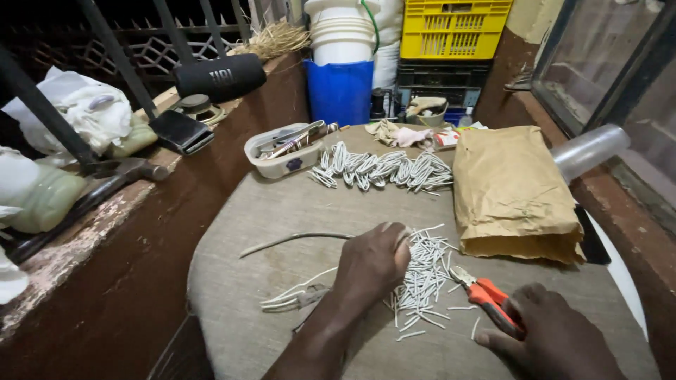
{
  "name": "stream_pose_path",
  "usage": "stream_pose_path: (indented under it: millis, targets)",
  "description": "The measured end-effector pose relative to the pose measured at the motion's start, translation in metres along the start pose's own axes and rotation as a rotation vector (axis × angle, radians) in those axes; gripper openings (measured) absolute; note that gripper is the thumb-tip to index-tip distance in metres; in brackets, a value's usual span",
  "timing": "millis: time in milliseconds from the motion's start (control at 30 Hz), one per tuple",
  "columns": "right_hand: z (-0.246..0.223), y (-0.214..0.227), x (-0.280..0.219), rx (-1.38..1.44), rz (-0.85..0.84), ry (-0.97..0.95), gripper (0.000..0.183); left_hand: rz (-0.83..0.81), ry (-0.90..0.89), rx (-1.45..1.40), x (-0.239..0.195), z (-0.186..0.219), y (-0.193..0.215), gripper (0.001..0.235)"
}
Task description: Cutting a long white wire into small, uniform segments using hand-held wire cutters.
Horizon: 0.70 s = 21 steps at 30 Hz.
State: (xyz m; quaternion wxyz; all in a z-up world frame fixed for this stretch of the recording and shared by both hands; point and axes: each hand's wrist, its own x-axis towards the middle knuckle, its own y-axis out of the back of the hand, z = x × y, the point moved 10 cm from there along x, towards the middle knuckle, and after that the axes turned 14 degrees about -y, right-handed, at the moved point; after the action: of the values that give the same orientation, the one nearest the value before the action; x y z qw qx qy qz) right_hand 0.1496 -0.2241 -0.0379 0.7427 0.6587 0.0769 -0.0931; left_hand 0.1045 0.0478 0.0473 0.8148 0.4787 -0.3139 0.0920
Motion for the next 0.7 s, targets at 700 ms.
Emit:
stream_pose_path:
  millis: [700]
  targets:
    - [-0.058,0.024,-0.004,1.107,-0.283,0.244,0.035,0.04,0.092,0.205,-0.004,0.01,0.017,0.023]
